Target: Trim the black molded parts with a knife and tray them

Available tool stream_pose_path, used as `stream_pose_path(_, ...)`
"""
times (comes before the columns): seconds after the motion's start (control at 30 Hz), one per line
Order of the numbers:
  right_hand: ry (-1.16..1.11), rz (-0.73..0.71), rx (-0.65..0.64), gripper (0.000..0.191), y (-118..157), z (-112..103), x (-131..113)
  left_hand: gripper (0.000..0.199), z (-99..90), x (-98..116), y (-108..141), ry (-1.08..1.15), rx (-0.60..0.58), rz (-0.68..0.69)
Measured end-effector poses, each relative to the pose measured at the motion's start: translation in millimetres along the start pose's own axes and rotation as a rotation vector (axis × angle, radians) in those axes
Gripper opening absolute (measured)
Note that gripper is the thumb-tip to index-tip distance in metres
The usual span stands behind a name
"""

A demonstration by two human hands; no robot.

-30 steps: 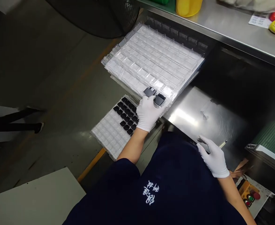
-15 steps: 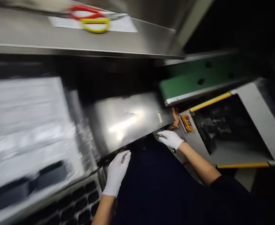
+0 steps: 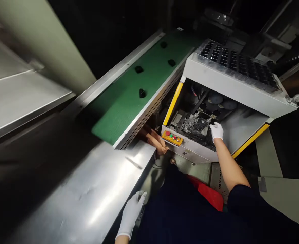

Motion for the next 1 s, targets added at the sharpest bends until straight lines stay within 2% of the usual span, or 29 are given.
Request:
stream_pose_path(0.1, -0.12, 0.114, 0.174, 0.075, -80, 13, 21, 0.039, 17.3, 118, -57, 0.143, -0.029, 0.127)
stream_pose_path(0.2, -0.227, 0.158, 0.21, 0.07, -125, 41, 33, 0.036, 37.0, 244, -110, 0.288, -0.002, 0.241)
stream_pose_path(0.27, -0.275, 0.179, 0.229, 0.063, -137, 58, 38, 0.029, 53.9, 321, -143, 0.384, 0.034, 0.31)
stream_pose_path(0.33, -0.304, 0.199, 0.258, 0.058, -142, 70, 42, 0.029, 76.2, 392, -176, 0.391, 0.039, 0.367)
stream_pose_path(0.43, -0.324, 0.231, 0.289, 0.05, -145, 80, 47, 0.051, 110.5, 485, -220, 0.377, 0.057, 0.461)
stream_pose_path(0.5, -0.328, 0.251, 0.293, 0.044, -146, 83, 50, 0.064, 130.3, 536, -242, 0.406, 0.095, 0.515)
stream_pose_path(0.57, -0.325, 0.27, 0.288, 0.04, -146, 84, 51, 0.065, 147.7, 573, -256, 0.435, 0.138, 0.519)
stream_pose_path(0.67, -0.313, 0.304, 0.266, 0.04, -144, 85, 53, 0.052, 165.9, 601, -267, 0.433, 0.198, 0.461)
stream_pose_path(0.73, -0.303, 0.327, 0.246, 0.038, -143, 86, 54, 0.045, 171.1, 607, -269, 0.414, 0.22, 0.431)
stream_pose_path(0.83, -0.305, 0.346, 0.201, 0.031, -143, 89, 53, 0.041, 168.2, 610, -267, 0.364, 0.264, 0.403)
stream_pose_path(0.93, -0.326, 0.339, 0.161, 0.023, -143, 87, 48, 0.037, 158.3, 617, -255, 0.278, 0.309, 0.398)
stream_pose_path(1.0, -0.337, 0.336, 0.166, 0.02, -140, 81, 44, 0.03, 153.3, 624, -242, 0.191, 0.27, 0.429)
Point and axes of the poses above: each hand's wrist, its own y-axis away from the middle knuckle, its own z-axis out of the palm, x = y × z, the point moved 6 cm from there along -y, towards the middle knuckle, and after that the axes turned 5 degrees about -z, right-handed, at the moved point
